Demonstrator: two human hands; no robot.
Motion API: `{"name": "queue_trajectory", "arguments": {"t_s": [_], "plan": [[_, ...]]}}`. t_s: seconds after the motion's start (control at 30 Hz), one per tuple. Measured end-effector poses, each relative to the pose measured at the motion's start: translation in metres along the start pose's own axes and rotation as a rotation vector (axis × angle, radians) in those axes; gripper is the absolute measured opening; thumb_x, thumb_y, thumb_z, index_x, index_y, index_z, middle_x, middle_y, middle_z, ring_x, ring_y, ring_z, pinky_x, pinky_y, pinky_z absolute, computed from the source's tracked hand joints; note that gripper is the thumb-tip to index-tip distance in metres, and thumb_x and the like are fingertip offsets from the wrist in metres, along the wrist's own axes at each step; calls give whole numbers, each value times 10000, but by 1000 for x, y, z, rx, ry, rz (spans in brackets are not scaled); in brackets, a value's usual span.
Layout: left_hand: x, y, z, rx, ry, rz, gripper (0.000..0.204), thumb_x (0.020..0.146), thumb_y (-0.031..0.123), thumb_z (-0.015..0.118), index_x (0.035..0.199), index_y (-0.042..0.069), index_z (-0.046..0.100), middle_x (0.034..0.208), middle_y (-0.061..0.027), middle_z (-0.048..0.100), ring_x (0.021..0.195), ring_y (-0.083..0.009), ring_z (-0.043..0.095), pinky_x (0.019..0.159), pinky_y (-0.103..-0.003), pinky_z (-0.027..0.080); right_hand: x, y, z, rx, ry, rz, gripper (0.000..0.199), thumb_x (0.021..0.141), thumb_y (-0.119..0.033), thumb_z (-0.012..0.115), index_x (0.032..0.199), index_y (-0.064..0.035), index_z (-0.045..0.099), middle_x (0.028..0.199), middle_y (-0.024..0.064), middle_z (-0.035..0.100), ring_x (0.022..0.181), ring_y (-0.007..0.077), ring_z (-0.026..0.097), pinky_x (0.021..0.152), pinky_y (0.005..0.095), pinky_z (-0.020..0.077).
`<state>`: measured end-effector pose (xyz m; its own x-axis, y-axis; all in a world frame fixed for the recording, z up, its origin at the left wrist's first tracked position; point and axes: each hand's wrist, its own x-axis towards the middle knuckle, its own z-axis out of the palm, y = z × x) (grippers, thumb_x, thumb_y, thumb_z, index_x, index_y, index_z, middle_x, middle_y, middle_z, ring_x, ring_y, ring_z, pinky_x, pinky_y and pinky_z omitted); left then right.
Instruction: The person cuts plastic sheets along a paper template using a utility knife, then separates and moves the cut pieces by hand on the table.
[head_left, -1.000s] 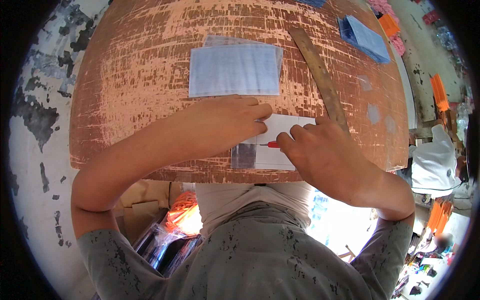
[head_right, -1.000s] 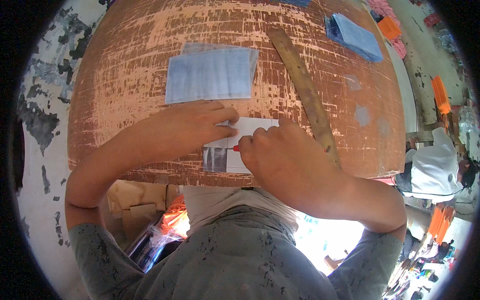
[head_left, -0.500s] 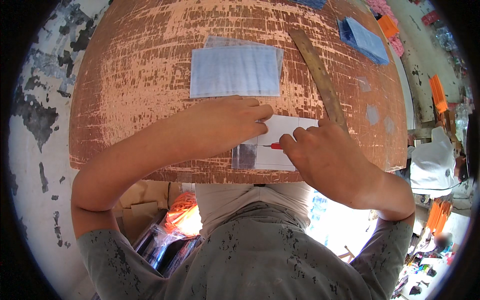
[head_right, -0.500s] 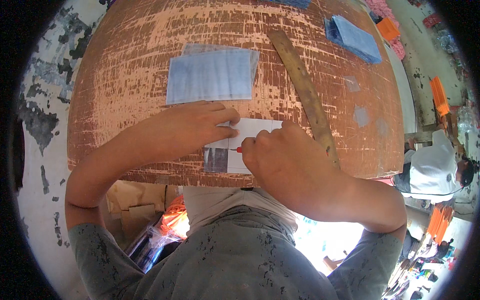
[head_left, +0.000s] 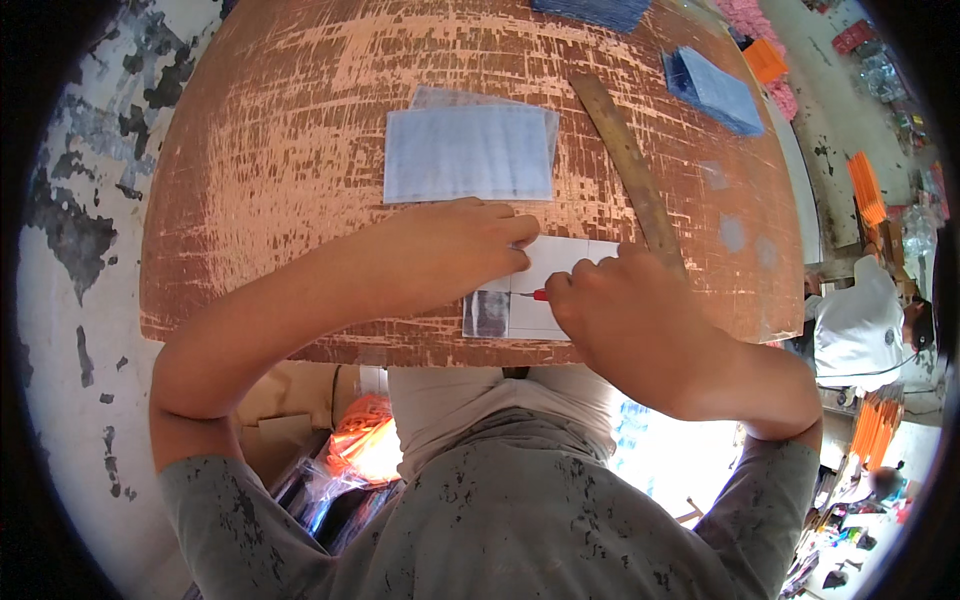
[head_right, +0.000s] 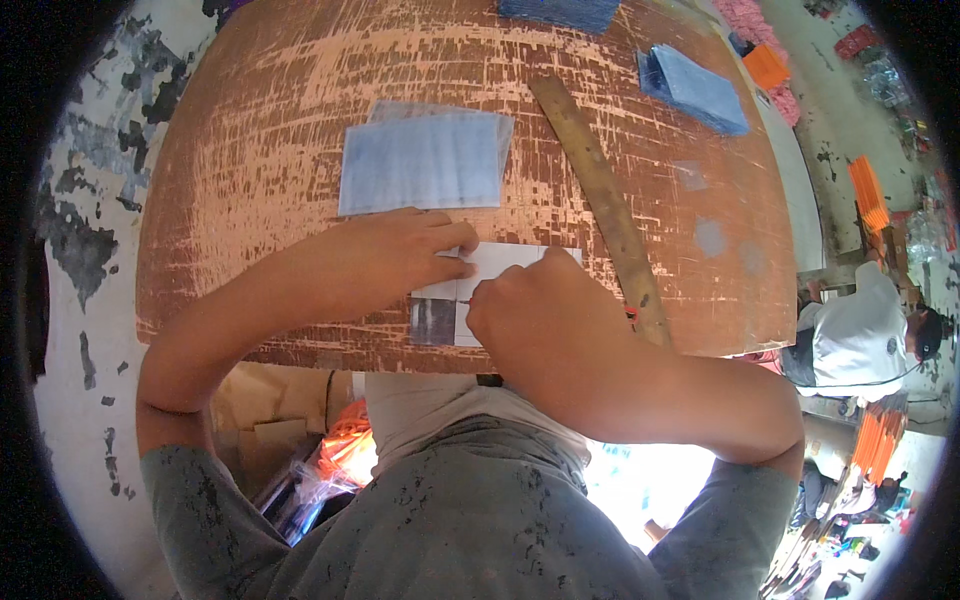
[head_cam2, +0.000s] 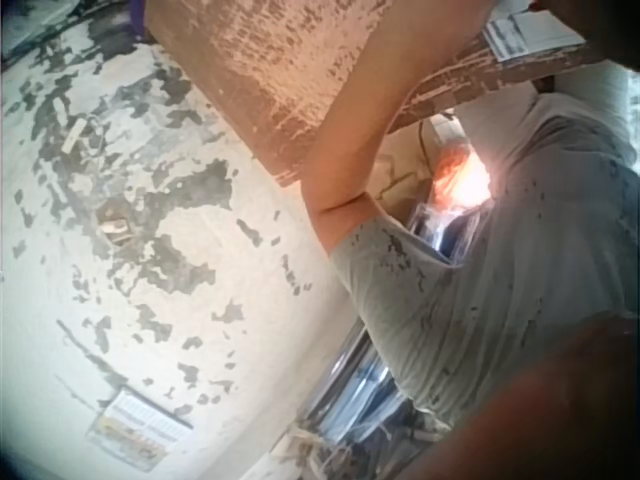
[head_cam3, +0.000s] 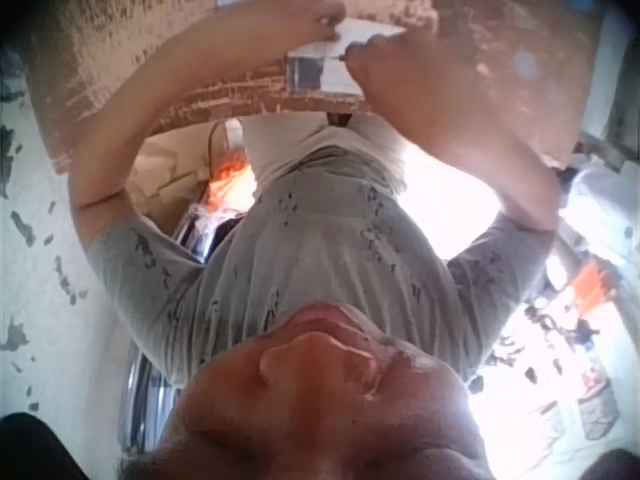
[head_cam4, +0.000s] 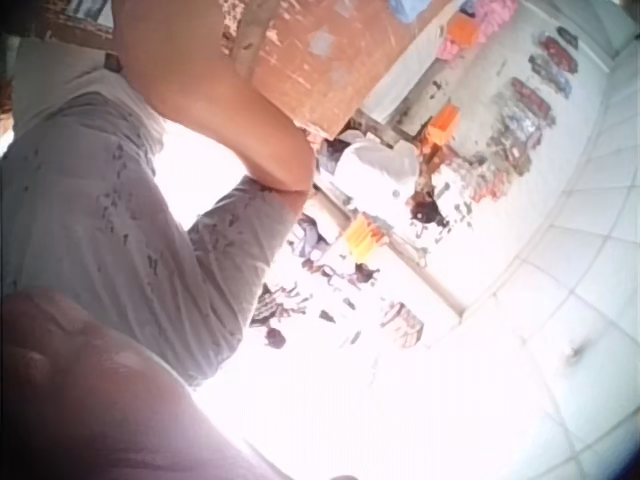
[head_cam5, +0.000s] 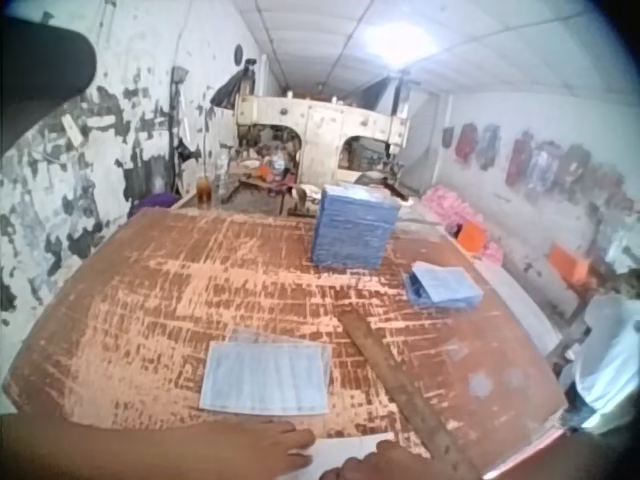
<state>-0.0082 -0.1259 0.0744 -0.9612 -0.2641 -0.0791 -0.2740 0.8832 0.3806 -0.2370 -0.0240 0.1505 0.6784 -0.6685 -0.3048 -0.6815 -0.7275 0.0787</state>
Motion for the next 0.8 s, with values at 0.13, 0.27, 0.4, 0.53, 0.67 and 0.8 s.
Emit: {"name": "queue_trajectory", "arguments": {"t_s": [0.13, 0.27, 0.4, 0.53, 0.67, 0.8], "plan": [[-4, 0, 5, 17, 32, -34, 446, 967, 34, 714, 1407, 90, 754, 1477, -122, 641, 1369, -350, 645, 1171, -450, 547, -12, 7, 19, -32, 55, 40, 51, 958, -124, 762, 970, -75, 770, 877, 70, 763, 908, 268, 799, 835, 435, 594], [-17, 2, 15, -2, 74, -105, 487, 924, 71, 803, 1408, 112, 766, 1495, -124, 626, 1377, -359, 635, 1168, -454, 548, -54, 14, 25, 153, 377, 121, 138, 1005, -203, 792, 1004, -75, 739, 909, 95, 755, 879, 299, 777, 809, 455, 586], [-17, -2, 28, -89, 175, -106, 483, 979, 80, 790, 1454, 150, 742, 1439, -141, 624, 1339, -348, 637, 1164, -489, 541, -114, 18, 56, 639, 477, 386, 204, 1097, -242, 762, 1086, -40, 737, 908, 100, 748, 795, 243, 733, 732, 404, 562], [-2, 14, 26, -174, 266, -157, 549, 984, 69, 805, 1514, 169, 701, 1435, -145, 619, 1345, -348, 635, 1157, -496, 536, -170, 0, 107, 1196, 568, 605, 260, 1157, -269, 708, 1152, -11, 739, 894, 75, 733, 771, 171, 698, 711, 348, 545], [-9, 26, 18, -449, 347, -391, 613, 986, 39, 808, 1570, 159, 662, 1339, -125, 650, 1246, -320, 671, 1089, -443, 556, -180, -15, 139, 1284, 711, 585, 302, 1171, -286, 693, 1176, 13, 727, 878, 46, 703, 773, 126, 668, 702, 307, 535], [-30, 36, 16, -489, 553, -429, 501, 1001, 12, 797, 1488, 110, 730, 1183, -85, 691, 1094, -238, 697, 1011, -362, 556, -194, -30, 148, 1369, 840, 675, 275, 1137, -257, 745, 1206, 8, 713, 827, 19, 676, 735, 104, 637, 688, 282, 528]]}}
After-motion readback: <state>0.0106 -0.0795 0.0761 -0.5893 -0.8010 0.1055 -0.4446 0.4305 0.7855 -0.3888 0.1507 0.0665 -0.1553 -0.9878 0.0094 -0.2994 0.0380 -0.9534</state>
